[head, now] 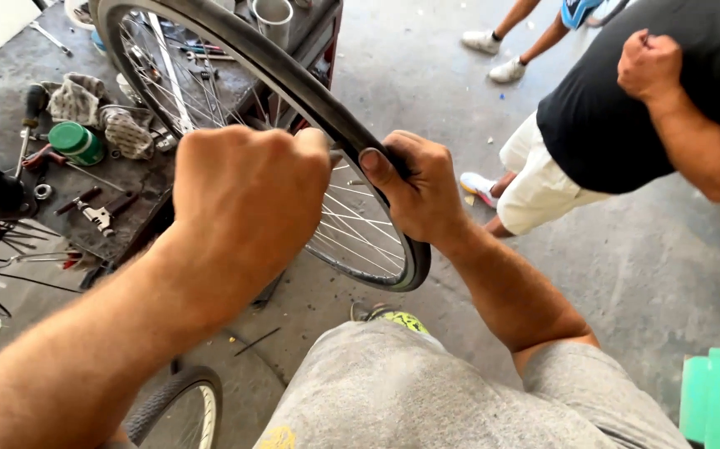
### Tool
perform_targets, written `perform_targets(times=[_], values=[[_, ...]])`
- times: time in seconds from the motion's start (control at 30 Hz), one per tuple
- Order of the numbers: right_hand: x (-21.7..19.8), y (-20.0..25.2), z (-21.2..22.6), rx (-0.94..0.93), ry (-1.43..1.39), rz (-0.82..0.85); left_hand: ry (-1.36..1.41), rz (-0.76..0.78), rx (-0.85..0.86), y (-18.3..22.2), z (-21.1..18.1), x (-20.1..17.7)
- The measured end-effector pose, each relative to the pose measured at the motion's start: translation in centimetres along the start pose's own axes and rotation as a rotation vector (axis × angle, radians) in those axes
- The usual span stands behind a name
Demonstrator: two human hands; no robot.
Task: Repair a bicycle wheel by removing the tire from the rim
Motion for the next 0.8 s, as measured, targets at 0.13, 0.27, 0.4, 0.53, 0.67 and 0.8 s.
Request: perform_targets(times=[0.13, 0.27, 0.4, 0.53, 0.67, 0.8], values=[[0.4, 0.1, -1.2, 0.076, -0.022, -0.022, 0.085, -0.203, 0.011, 0.0, 0.3, 1.3], [1.4, 0.7, -3.6, 0.053, 0.154, -0.078, 0.207, -0.419, -0.004, 1.3, 1.9, 6.4], [0.5, -1.0, 1.0, -0.034, 0.111, 0.016, 0.316, -0.697, -0.155, 4.1, 2.1, 7.7], [0.9, -1.2, 0.5, -0.075, 0.162, 0.024, 0.411, -0.734, -0.187, 3.6, 2.0, 8.6], [-0.1, -1.7, 1.1, -0.037, 0.144, 0.009, 0.413, -0.733, -0.176, 2.2, 2.4, 8.8], [-0.5, -0.1, -0.2, -0.008, 0.123, 0.007, 0.705, -0.572, -0.098, 0.8, 1.6, 13.1]])
Point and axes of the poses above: each hand's wrist, its own y-axis away from the middle knuckle, its own x-axis out of the palm, z = x × y, the point moved 5 cm from there along -y, towards the middle knuckle, and after that the axes turned 15 degrees about -x, right-handed, at the moved point
